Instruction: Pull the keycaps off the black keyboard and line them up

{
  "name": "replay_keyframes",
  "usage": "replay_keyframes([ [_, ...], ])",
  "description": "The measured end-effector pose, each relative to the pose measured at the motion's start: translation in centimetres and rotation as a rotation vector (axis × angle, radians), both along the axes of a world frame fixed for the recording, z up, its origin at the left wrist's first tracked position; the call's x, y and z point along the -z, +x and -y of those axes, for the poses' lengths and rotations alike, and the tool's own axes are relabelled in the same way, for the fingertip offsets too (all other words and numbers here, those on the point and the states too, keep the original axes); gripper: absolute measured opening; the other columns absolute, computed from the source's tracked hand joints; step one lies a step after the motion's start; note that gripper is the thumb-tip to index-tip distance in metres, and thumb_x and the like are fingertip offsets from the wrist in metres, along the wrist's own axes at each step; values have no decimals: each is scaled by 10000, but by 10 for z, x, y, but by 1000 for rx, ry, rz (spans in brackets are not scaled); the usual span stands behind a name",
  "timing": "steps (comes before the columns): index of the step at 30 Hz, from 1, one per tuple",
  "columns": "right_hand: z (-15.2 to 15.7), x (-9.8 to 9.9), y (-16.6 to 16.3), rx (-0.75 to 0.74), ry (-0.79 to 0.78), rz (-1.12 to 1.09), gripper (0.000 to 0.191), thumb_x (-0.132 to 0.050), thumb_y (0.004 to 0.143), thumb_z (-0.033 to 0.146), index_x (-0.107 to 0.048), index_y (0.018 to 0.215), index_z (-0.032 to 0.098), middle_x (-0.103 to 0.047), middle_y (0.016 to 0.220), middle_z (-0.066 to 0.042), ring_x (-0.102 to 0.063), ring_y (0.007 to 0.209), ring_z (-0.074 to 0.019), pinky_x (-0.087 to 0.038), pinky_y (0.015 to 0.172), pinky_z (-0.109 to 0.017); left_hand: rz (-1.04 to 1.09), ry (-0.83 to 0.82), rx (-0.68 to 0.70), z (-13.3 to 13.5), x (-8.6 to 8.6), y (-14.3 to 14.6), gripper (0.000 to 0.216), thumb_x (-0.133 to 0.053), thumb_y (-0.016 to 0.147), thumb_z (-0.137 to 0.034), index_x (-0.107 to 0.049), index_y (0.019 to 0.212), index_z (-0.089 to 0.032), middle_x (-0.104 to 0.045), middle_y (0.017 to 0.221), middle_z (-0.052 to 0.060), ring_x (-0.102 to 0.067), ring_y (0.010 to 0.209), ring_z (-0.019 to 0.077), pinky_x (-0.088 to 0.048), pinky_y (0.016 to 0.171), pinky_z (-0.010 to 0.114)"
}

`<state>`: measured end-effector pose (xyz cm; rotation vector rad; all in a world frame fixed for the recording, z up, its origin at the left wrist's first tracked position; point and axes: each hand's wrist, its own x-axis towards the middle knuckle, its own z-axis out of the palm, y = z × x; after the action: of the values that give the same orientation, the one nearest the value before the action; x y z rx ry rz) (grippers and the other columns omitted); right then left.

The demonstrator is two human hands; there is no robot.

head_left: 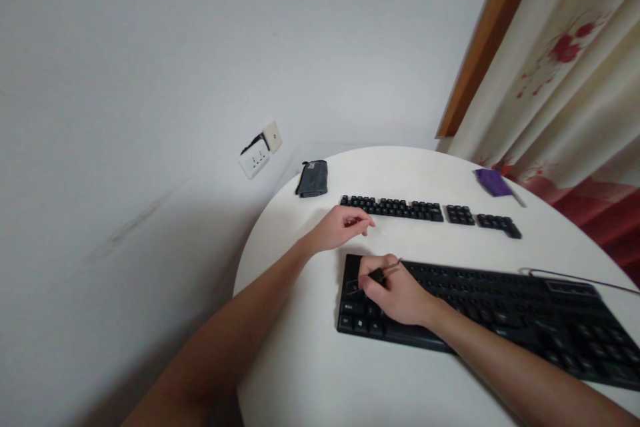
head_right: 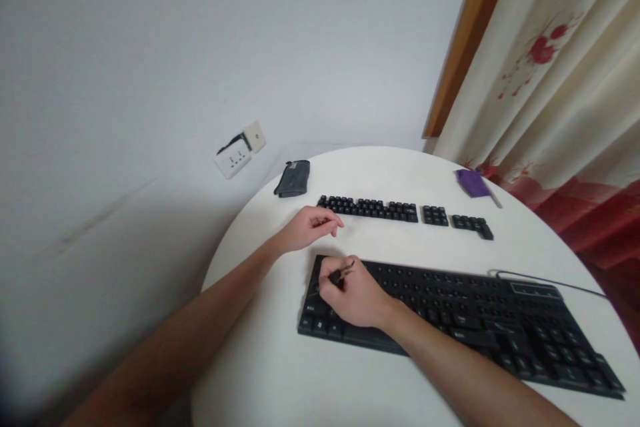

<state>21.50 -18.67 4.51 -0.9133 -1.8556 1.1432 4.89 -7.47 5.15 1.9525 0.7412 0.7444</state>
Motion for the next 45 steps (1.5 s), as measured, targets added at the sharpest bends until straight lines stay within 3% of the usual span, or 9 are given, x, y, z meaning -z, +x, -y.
replay_keyframes([
  [4,-5,2,4,241,-18,-174,199,-499,840,152,-572,656,179,-502,571,38,-447,555,-113,-345,550,-246,-21,-76,57,-1,-3,0,332,-572,916,-400,-714,964,-103,-694,775,67,-556,637,98,-410,578,191],
  [8,-10,1,6,500,-3,-354,210,-532,880,239,-605,691,185,-511,567,33,-440,541,-119,-340,525,-254,31,-264,70,-3,-4,1,476,-510,933,-516,-695,980,-80,-694,843,113,-565,596,97,-387,479,178],
  [12,-16,1,7,636,-98,-511,204,-564,873,293,-607,701,193,-525,568,30,-433,517,-114,-315,479,-244,127,-419,176,-1,-4,1,479,-592,898,-501,-649,1164,-107,-673,1101,186,-678,813,178,-517,617,245],
  [15,-20,1,8,633,-202,-625,177,-595,849,306,-606,712,194,-543,582,30,-428,496,-102,-288,452,-229,161,-403,225,2,-5,2,556,-777,777,-359,-601,1268,-165,-652,1205,163,-673,971,209,-541,806,323],
  [20,-22,2,8,554,-315,-756,173,-654,818,325,-607,724,187,-578,608,20,-439,505,-92,-280,449,-208,121,-358,115,5,-2,8,461,-814,731,-289,-668,1134,-120,-719,1016,118,-676,955,189,-518,901,341],
  [25,-22,3,7,508,-308,-773,194,-664,842,344,-630,743,180,-600,635,10,-454,528,-89,-305,464,-206,141,-284,43,6,5,12,426,-835,689,-271,-700,1056,-100,-727,958,107,-687,868,173,-538,861,321],
  [35,-21,0,5,430,-270,-784,181,-686,853,364,-659,809,190,-649,698,-5,-509,566,-106,-379,516,-240,147,-226,26,7,7,11,426,-780,752,-264,-681,1141,-120,-725,971,100,-693,883,174,-558,868,329],
  [45,-24,0,7,419,-347,-861,168,-738,805,352,-697,844,193,-690,764,-30,-548,624,-122,-389,541,-250,122,-39,-12,9,8,16,518,-683,849,-296,-588,1343,-173,-663,1206,117,-655,1033,203,-525,940,334],
])
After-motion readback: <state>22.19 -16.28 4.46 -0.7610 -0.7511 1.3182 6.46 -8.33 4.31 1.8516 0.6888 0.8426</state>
